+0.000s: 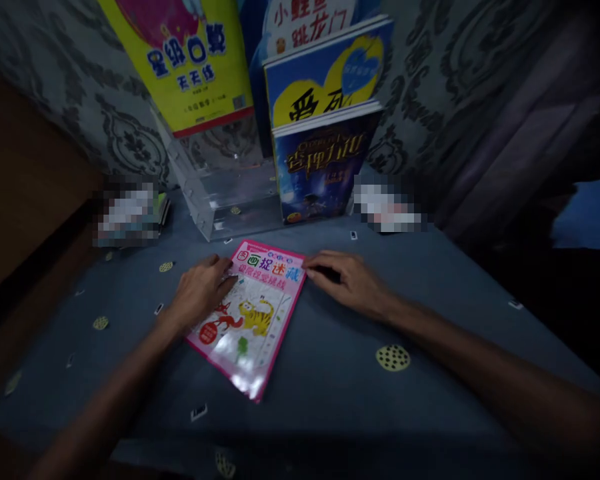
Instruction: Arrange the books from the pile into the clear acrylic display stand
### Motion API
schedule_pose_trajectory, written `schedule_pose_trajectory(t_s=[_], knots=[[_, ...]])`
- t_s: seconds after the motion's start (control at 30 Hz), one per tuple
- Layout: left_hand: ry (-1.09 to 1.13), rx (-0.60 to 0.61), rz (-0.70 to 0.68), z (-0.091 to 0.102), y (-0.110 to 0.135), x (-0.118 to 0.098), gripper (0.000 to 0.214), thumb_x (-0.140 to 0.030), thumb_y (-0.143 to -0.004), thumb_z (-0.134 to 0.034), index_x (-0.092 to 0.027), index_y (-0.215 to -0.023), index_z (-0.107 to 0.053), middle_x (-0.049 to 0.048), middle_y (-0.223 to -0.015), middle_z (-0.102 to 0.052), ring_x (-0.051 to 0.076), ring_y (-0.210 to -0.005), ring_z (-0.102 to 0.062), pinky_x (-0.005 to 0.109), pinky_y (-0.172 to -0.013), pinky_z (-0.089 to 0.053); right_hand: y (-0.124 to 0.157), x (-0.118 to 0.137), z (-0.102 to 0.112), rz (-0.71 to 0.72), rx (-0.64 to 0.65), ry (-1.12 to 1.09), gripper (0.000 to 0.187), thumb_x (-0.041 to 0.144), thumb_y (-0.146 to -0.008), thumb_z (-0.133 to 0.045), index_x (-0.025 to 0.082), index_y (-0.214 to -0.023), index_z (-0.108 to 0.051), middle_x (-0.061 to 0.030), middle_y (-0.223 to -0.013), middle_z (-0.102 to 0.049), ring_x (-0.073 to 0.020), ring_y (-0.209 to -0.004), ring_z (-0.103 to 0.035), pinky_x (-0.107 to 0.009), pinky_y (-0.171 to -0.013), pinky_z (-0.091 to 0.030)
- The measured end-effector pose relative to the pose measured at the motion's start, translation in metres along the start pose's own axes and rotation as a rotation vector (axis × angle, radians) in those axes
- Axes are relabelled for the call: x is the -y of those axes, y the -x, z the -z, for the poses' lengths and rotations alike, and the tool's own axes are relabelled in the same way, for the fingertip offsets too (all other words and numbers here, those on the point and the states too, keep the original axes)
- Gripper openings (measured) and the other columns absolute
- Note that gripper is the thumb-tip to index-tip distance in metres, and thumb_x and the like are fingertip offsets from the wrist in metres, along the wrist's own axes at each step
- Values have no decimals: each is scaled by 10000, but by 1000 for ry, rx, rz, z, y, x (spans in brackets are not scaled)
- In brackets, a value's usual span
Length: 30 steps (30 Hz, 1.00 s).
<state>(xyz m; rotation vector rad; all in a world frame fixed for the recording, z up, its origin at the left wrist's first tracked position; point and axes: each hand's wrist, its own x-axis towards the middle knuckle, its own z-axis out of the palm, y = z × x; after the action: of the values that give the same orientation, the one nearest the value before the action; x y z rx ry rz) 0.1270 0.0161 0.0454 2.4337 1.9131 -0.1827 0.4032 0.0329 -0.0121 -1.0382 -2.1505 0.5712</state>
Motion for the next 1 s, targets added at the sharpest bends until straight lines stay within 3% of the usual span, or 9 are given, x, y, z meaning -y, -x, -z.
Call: schedule_pose_trajectory(t_s=[0.1, 0.2, 0.33, 0.4, 0.6, 0.77, 1.0], knots=[[-47, 28, -14, 3, 12, 0, 314, -405, -973, -459, -181, -1099, -639, 86, -1008, -642, 248, -856, -641, 339, -703, -474, -6, -11, -6, 48, -3, 40, 254, 281, -901, -527, 182, -1020, -729, -119, -1108, -733, -280, -1063, -650, -463, -917, -502], [-84, -45, -102, 2, 32, -5, 316, -426, -968, -477, -180, -1044, -660, 97, -1022, -631, 261, -919, -617, 339, -699, -490, -8, -15, -12, 51, 14, 72, 312, 313, -904, -527, 166, -1110, -710, -138, -1202, -698, -297, -1166, -600, -505, -990, -461], [70, -110, -533, -10, 67, -22, 339, -428, -953, -523, -175, -1157, -619, 111, -1138, -636, 251, -1037, -593, 375, -816, -530, -5, -12, -16, 36, 35, 131, 363, 349, -903, -538, 180, -1192, -680, -118, -1291, -657, -310, -1251, -536, -531, -1050, -399], [85, -133, -660, -18, 81, -32, 374, -406, -937, -563, -154, -1213, -584, 129, -1193, -634, 267, -1106, -581, 422, -903, -523, -2, -8, -17, 28, 39, 164, 367, 344, -899, -544, 187, -1203, -675, -111, -1309, -648, -322, -1280, -509, -542, -1053, -380], [-1, -263, -719, -29, 94, -45, 264, -272, -967, -523, -135, -1176, -609, 128, -1171, -680, 263, -1124, -614, 422, -939, -535, 12, 12, -23, 134, 77, 144, 308, 341, -877, -599, 204, -1133, -702, -113, -1283, -666, -319, -1292, -510, -564, -1082, -333], [-37, -283, -754, -27, 93, -44, 267, -253, -980, -490, -122, -1172, -624, 116, -1163, -701, 266, -1111, -637, 412, -908, -568, 29, 29, -30, 243, 177, 33, 340, 329, -892, -598, 163, -1179, -673, -146, -1311, -638, -276, -1278, -535, -519, -1104, -370], [-2, -235, -724, -30, 97, -45, 289, -236, -996, -451, -127, -1206, -616, 126, -1193, -688, 275, -1155, -617, 435, -907, -571, 52, 43, -26, 237, 244, -123, 311, 300, -894, -624, 201, -1185, -674, -116, -1336, -628, -261, -1320, -508, -516, -1114, -399]])
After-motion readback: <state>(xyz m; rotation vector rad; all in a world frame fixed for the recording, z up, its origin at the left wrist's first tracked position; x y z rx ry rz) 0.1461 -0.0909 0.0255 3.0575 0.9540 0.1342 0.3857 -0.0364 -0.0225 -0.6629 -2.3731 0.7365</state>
